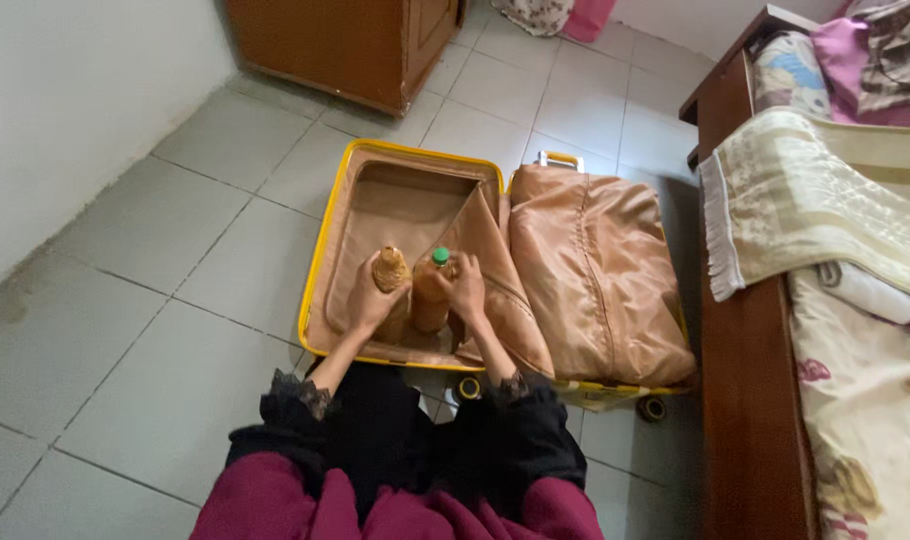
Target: The person packs a yellow suitcase by placing two plastic bottles inside, zipping and securing the internal compartments, then closing and locking the suitcase. The person also attaches a pink tag to the handle and positions the suitcase upright.
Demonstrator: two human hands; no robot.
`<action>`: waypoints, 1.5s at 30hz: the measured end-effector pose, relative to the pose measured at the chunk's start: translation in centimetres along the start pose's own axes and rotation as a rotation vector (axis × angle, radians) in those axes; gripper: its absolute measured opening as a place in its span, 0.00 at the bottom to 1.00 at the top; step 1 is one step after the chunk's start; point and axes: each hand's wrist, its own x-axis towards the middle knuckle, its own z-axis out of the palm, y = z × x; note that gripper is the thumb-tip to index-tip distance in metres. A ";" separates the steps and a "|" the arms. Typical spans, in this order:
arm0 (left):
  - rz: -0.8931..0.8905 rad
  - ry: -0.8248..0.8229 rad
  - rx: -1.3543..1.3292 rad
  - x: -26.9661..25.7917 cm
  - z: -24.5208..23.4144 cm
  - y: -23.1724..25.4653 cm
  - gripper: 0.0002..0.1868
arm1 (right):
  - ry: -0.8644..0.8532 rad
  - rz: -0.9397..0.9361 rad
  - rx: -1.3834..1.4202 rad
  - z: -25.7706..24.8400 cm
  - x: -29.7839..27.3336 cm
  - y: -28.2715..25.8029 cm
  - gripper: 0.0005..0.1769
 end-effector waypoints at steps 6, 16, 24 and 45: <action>0.014 -0.109 -0.124 -2.8 1.5 -4.9 0.68 | 0.132 -0.088 0.106 3.8 -5.1 4.4 0.60; -0.138 -0.207 -0.114 -1.7 1.9 -5.8 0.50 | -0.056 0.285 0.161 6.7 -5.4 5.9 0.54; -0.357 -0.416 0.083 1.9 2.4 -8.5 0.47 | -0.347 0.404 -0.173 6.2 -1.2 6.3 0.56; -0.194 -0.316 0.234 -1.6 7.0 -18.9 0.56 | -0.689 0.608 -0.218 12.8 -0.7 8.3 0.58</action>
